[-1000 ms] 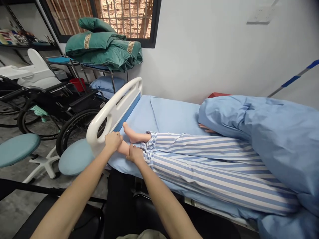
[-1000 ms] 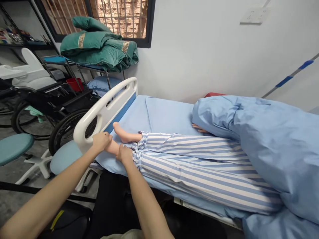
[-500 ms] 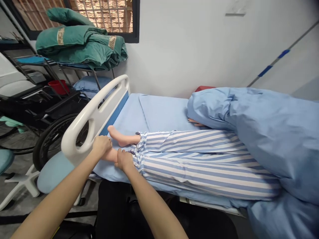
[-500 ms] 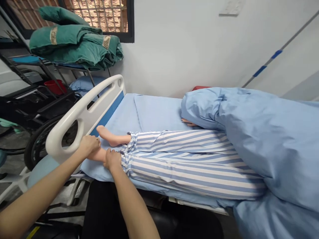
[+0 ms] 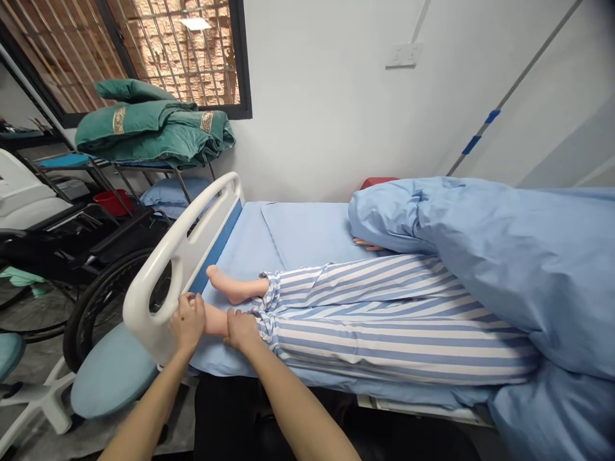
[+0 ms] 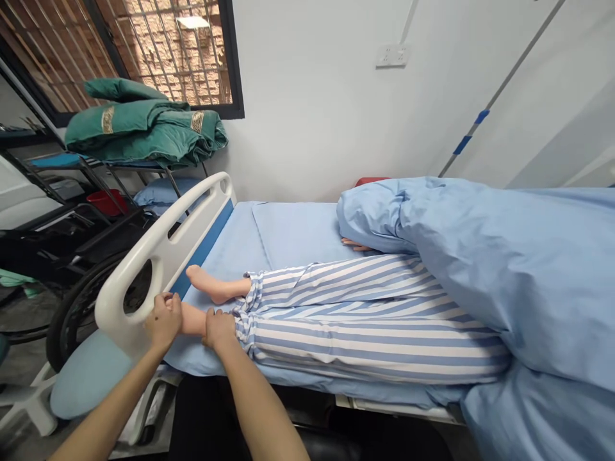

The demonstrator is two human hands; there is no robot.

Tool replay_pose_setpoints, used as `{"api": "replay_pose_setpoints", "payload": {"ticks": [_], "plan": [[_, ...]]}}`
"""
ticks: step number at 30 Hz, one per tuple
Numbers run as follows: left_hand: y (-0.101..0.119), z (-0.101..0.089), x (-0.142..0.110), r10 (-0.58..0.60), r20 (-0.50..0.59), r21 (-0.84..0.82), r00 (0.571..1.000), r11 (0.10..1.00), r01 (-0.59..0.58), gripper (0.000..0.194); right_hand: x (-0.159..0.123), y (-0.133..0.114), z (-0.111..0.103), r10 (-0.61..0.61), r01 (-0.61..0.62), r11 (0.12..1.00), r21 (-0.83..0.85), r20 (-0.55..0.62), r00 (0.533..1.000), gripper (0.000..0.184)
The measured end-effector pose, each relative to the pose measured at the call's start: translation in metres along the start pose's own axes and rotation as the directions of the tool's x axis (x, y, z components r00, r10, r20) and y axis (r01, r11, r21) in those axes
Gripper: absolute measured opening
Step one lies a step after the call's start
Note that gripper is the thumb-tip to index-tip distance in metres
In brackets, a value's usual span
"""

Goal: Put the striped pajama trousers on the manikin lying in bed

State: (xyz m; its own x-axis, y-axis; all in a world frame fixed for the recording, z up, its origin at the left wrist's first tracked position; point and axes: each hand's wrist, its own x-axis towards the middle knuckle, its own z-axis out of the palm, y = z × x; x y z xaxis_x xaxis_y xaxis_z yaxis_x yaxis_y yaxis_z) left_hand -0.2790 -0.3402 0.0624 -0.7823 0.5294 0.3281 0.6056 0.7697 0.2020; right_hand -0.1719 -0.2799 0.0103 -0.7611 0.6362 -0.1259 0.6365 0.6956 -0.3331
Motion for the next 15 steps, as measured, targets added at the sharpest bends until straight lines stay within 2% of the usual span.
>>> {"api": "replay_pose_setpoints", "payload": {"ticks": [3,7,11,15], "plan": [[-0.009,0.000,-0.009,0.055,-0.020,0.015,0.998,0.998,-0.054,0.046,-0.002,0.001,-0.003,-0.013,0.013,1.000,0.000,0.003,1.000,0.069],[-0.014,-0.015,-0.004,0.200,0.056,0.236,0.978,0.949,-0.207,0.049,-0.003,0.000,-0.005,-0.009,0.009,1.000,0.002,0.002,1.000,0.069],[-0.010,-0.033,0.014,0.381,0.230,0.323,0.895,0.838,-0.440,0.048,-0.004,-0.003,-0.006,0.011,-0.011,1.000,0.006,-0.003,1.000,0.068],[0.002,-0.041,0.027,0.420,0.371,0.316,0.829,0.782,-0.537,0.042,-0.003,-0.003,-0.004,0.007,-0.007,1.000,-0.005,-0.016,1.000,0.067]]}}
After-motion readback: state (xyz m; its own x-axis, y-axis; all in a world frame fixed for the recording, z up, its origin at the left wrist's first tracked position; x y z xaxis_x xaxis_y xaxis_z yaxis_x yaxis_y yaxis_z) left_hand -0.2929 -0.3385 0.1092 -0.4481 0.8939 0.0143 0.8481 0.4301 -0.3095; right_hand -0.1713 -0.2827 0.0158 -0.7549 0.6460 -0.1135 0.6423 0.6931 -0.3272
